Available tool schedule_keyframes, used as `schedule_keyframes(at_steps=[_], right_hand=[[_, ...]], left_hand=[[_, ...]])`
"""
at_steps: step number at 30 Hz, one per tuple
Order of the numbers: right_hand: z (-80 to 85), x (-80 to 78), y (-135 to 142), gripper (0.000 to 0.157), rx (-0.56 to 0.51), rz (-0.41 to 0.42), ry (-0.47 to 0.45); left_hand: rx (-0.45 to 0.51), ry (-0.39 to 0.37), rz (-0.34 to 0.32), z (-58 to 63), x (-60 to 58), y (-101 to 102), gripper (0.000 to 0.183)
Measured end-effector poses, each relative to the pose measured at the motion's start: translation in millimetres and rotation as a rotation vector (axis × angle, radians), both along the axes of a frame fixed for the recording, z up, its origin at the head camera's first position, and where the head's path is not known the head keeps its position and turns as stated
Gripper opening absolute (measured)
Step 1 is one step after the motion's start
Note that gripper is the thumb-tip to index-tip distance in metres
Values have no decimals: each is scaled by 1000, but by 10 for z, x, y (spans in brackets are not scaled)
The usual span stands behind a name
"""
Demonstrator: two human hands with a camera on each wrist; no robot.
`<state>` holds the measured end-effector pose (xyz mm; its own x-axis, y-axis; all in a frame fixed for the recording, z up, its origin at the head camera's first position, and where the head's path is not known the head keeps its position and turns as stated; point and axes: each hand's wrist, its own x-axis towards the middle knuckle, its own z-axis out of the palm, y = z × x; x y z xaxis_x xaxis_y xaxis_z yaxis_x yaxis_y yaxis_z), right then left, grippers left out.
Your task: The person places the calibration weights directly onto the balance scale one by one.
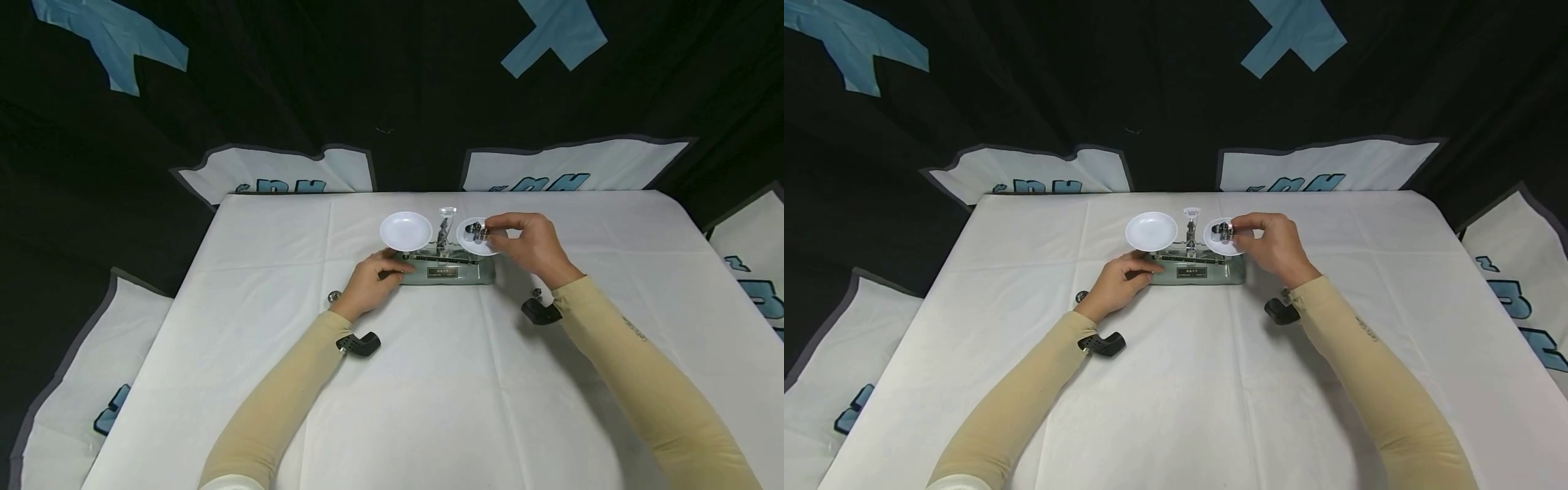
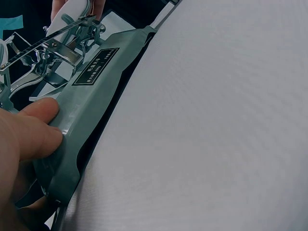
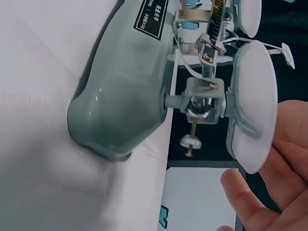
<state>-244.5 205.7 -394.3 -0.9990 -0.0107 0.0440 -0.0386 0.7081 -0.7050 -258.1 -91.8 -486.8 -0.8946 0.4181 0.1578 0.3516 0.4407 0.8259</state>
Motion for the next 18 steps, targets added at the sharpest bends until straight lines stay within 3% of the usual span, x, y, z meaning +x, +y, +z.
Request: schedule_keyframes(at_steps=[4,12,18], right_hand=[[45,48,59,33,-11,-27,12],[95,197,296,33,-46,-81,141],[88,321,509,33,-53,-132,149]], left_hand=[[3,-3,0,-1,4,1,23],[-1,-16,4,0,4,1,23],[-3,-10,4,-9,-3,1,24]])
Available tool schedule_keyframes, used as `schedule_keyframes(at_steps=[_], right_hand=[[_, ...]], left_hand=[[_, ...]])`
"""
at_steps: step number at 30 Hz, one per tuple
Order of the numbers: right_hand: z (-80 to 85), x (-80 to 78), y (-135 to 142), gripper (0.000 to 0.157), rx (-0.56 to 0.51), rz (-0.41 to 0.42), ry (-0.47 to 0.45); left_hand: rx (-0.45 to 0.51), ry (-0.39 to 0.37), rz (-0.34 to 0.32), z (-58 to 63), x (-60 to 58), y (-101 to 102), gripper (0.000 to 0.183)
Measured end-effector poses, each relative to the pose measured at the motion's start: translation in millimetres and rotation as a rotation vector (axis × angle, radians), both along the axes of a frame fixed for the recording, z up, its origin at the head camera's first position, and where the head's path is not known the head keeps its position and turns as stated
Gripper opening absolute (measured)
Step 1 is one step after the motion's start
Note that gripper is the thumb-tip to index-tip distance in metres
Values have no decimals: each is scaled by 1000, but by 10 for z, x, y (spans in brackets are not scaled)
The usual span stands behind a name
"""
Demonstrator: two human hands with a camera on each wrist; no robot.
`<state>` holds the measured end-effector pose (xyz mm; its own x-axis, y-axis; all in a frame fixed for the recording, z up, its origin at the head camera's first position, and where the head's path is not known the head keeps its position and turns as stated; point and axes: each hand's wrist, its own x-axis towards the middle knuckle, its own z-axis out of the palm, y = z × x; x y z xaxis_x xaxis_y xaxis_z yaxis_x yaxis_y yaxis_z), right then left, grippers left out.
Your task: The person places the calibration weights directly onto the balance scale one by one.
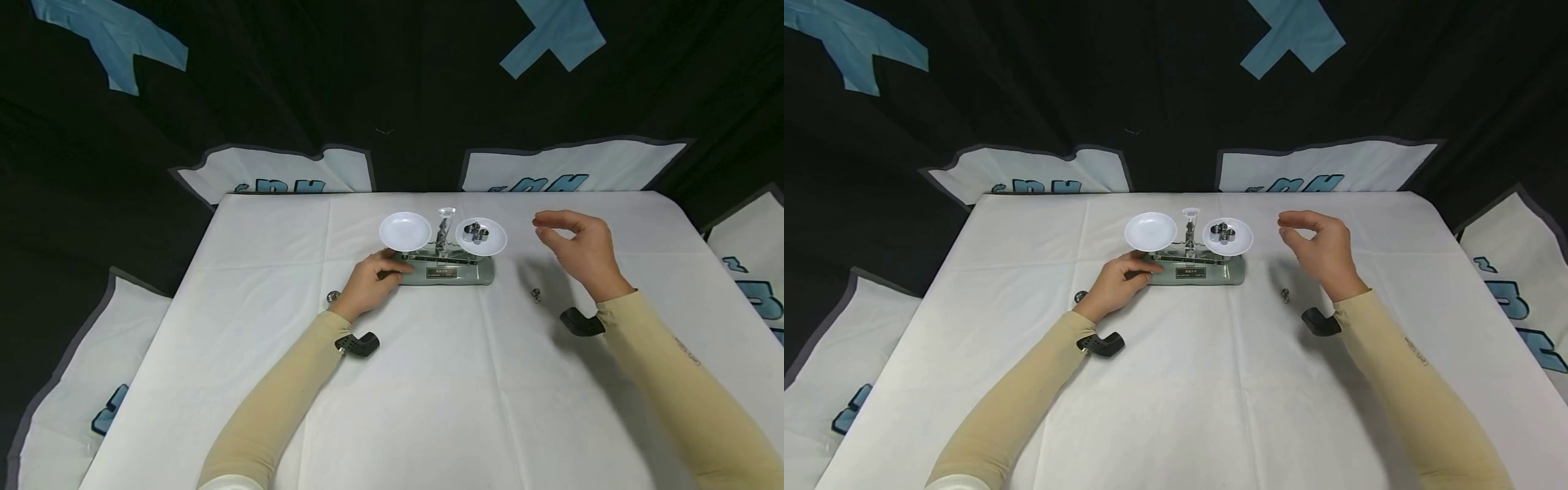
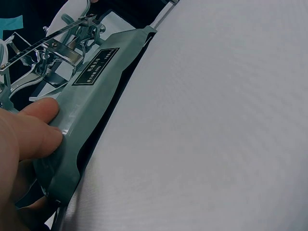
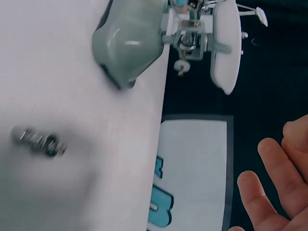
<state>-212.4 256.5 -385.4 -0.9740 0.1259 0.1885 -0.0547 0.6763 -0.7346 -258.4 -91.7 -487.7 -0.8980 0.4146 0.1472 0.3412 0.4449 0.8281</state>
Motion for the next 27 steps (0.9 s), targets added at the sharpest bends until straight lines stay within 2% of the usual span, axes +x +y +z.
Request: schedule_keyframes(at_steps=[6,13,20,27], right_hand=[[-79,138,228,36,24,-26,-19],[-204,261,424,40,29,-28,-90],[-297,362,528,40,23,-27,-115],[-381,441,573,41,-30,-22,-149]], left_hand=[[-6,2,-3,6,4,3,24],[-2,-8,-1,9,3,5,24],[2,-4,0,-17,-10,-1,24],[5,-5,-5,-18,-10,-5,24]])
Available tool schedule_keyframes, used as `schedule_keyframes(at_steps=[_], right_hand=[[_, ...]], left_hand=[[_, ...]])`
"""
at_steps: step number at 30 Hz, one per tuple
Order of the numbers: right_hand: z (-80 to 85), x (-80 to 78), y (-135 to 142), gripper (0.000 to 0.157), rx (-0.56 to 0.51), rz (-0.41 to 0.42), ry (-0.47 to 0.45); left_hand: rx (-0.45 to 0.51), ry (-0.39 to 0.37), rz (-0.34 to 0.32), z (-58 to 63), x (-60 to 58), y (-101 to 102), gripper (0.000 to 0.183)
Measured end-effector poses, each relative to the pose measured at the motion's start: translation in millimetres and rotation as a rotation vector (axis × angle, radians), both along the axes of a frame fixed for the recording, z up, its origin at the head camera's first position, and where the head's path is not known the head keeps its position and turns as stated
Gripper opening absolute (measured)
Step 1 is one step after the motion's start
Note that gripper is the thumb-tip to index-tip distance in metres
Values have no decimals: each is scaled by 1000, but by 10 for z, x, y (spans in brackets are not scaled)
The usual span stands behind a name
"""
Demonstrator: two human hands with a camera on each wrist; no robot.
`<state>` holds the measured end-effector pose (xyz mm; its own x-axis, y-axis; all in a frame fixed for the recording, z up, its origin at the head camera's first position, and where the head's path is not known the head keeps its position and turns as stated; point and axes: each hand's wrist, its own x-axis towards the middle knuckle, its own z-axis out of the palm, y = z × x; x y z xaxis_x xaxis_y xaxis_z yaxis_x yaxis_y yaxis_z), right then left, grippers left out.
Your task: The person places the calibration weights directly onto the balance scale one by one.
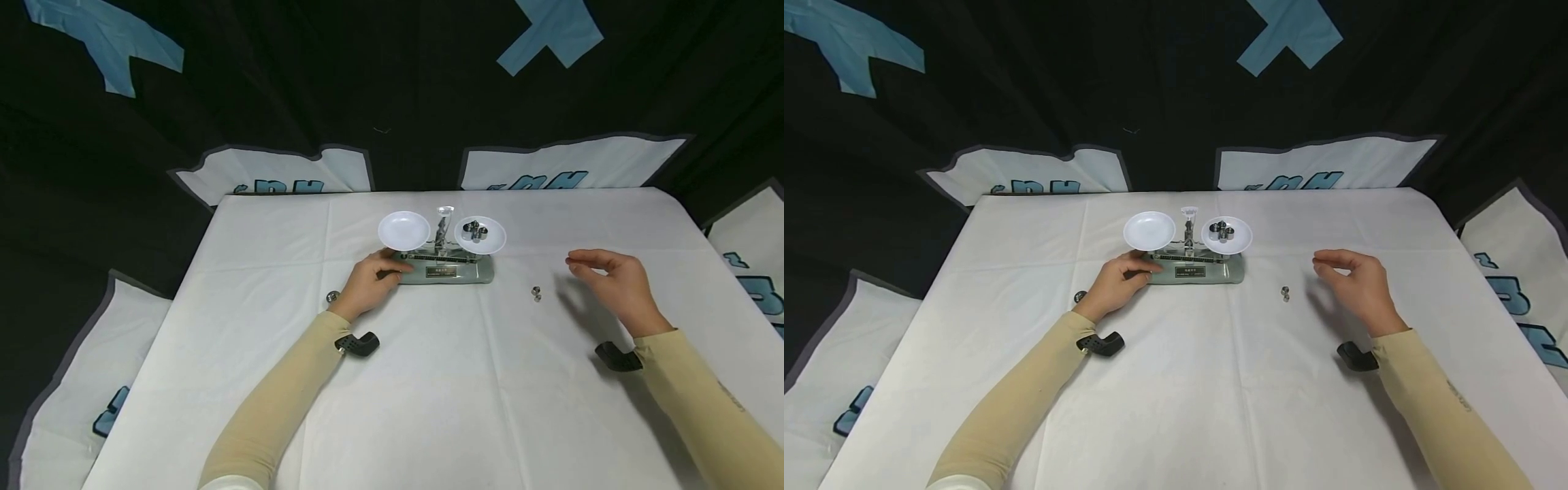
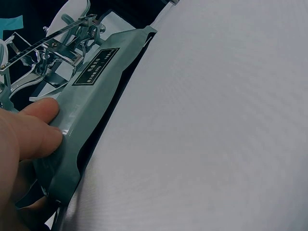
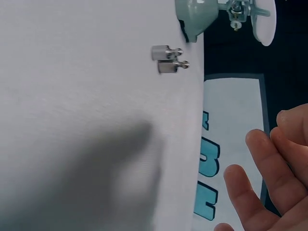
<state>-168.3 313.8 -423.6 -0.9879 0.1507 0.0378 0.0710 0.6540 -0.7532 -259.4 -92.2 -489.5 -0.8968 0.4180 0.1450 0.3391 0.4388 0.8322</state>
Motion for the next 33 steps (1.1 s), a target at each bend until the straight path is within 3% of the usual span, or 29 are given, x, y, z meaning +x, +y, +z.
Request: schedule_keyframes(at_steps=[6,19,28,33], right_hand=[[-104,23,-15,36,22,3,52],[-236,84,-11,39,43,-22,1],[-282,74,-64,33,-3,19,40],[-282,54,-116,34,17,17,-1]], left_hand=[[-3,2,4,0,-3,0,24],[-11,-10,7,4,6,5,25],[-9,-1,3,12,6,9,24],[-12,4,4,5,2,3,24]])
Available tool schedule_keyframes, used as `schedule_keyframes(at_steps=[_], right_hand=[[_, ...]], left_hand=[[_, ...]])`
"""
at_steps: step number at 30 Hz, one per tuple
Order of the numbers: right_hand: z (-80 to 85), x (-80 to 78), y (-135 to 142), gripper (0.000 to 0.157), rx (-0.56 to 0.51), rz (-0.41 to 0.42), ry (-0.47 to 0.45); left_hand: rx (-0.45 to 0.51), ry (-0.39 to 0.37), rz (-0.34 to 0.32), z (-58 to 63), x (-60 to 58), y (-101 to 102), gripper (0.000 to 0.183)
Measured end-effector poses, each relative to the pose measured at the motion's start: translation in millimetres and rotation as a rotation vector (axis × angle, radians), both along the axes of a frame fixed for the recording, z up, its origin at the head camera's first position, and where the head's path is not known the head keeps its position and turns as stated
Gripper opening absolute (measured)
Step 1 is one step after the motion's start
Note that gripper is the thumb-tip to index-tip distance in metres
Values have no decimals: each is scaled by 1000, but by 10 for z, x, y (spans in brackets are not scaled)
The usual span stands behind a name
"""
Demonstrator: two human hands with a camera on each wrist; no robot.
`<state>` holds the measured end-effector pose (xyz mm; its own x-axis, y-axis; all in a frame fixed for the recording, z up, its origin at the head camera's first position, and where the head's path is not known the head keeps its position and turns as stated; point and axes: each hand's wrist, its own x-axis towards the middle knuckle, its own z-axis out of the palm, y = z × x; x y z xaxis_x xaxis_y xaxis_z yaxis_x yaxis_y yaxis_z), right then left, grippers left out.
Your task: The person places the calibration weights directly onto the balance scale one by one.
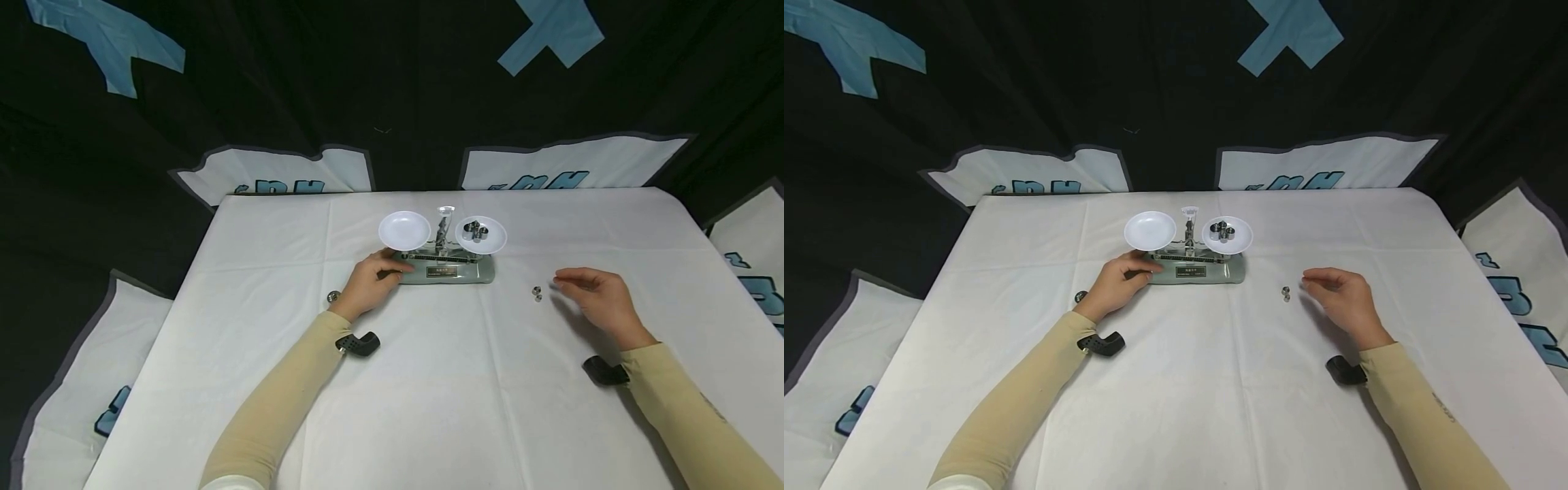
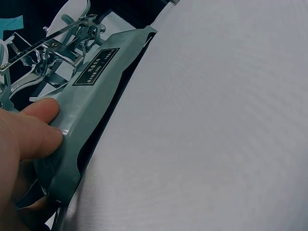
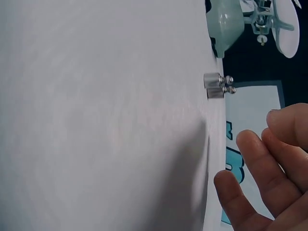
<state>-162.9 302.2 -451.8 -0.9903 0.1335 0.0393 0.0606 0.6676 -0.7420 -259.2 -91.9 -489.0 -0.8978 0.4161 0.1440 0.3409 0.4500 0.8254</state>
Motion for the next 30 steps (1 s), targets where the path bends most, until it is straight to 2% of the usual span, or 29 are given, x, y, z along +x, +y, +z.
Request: schedule_keyframes(at_steps=[6,19,30], right_hand=[[-8,-27,-72,36,11,23,-47],[-23,-87,-222,30,69,52,-57],[-18,-90,-280,30,125,72,-101]], left_hand=[[-3,3,-3,2,5,1,24],[1,4,-2,1,0,-1,25],[-1,12,-2,-15,-9,-2,24]])
